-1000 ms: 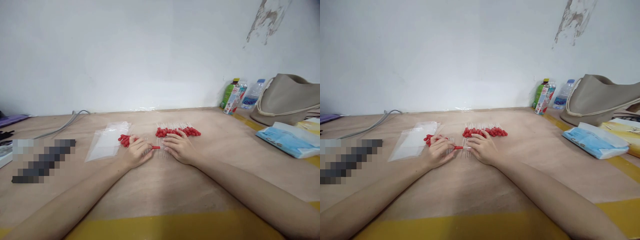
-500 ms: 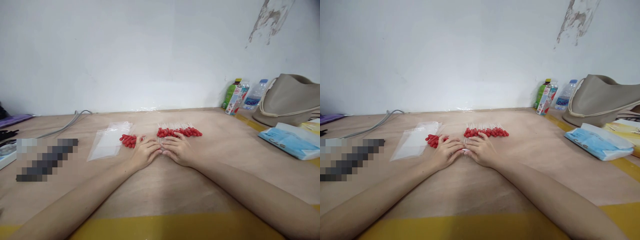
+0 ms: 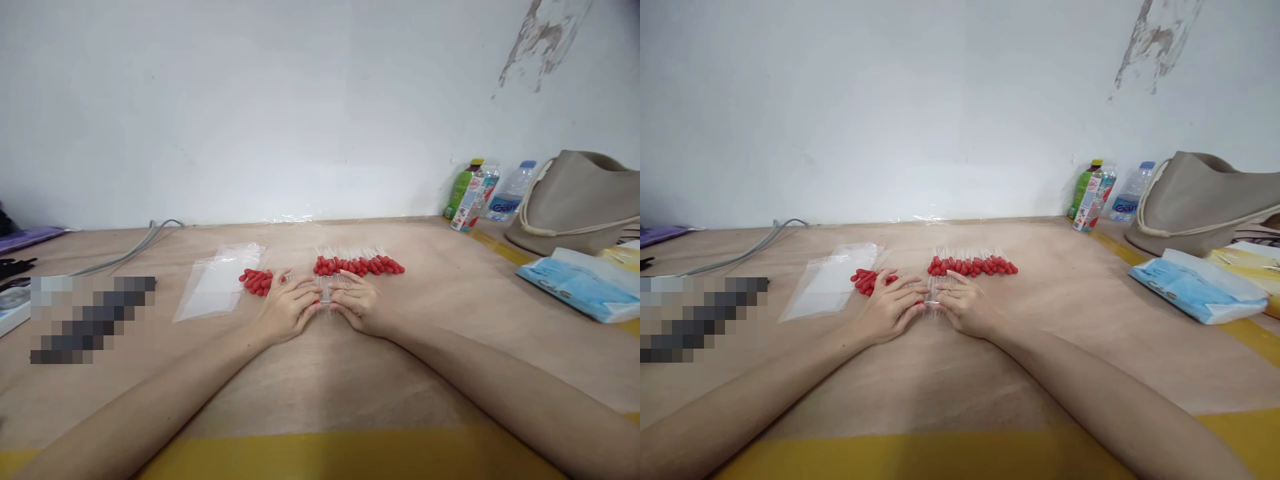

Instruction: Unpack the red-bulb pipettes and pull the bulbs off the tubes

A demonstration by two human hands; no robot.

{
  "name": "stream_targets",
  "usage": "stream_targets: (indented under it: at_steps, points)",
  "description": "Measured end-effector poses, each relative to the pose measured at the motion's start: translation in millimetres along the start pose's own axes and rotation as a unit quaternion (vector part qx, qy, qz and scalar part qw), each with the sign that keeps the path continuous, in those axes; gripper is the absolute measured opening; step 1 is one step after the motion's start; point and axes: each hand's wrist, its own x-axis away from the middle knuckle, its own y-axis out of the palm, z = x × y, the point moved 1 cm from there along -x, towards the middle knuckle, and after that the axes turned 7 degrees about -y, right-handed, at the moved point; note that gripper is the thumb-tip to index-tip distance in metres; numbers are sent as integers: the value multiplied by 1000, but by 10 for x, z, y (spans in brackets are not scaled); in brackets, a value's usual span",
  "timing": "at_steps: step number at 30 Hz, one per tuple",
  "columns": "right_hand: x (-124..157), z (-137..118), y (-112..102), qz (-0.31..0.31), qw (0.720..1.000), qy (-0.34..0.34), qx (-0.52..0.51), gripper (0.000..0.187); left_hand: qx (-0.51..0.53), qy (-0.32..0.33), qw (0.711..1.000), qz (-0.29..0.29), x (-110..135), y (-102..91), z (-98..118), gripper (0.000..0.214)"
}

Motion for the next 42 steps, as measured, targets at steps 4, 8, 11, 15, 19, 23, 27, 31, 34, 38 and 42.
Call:
stream_targets:
  at_steps: [4, 8, 11, 15, 19, 23, 27, 31, 34, 38, 42]
  points:
    - [45, 11, -5, 18, 1000, -5, -2, 16, -1, 12, 1000, 11, 10, -8, -13, 15]
    - [46, -18, -45, 13, 1000, -5, -8, 16, -4, 31, 999, 20, 15, -8, -14, 13]
    - [37, -34, -73, 13, 1000, -6, -12, 15, -5, 42, 999, 28, 24, -7, -16, 12]
    - [75, 56, -120, 42, 999, 20, -4, 17, -1, 12, 999, 47, 59, -29, -114, 13]
    - [150, 208, -173, 47, 991, 123, 39, 19, 18, -78, 992, 96, 64, -124, -331, 15]
    - [121, 190, -155, 21, 979, 187, 83, 23, 60, -209, 969, 119, 2, -282, -629, 24]
    - [-39, 44, -104, -12, 976, 205, 70, 28, 10, -334, 936, 108, -5, -426, -1033, 28]
    - [-248, -39, -49, -48, 971, 222, 73, 25, 45, -461, 883, 81, 101, -435, -1345, 39]
    - [-397, -58, 29, -86, 966, 219, 105, 23, 52, -487, 870, 55, 187, -381, -1422, 35]
    - [-532, -107, 179, -142, 958, 209, 137, 19, 38, -487, 873, -11, 228, -347, -1427, 28]
    - [-589, -199, 297, -182, 950, 218, 134, 16, -3, -479, 877, -38, 220, -377, -1428, 37]
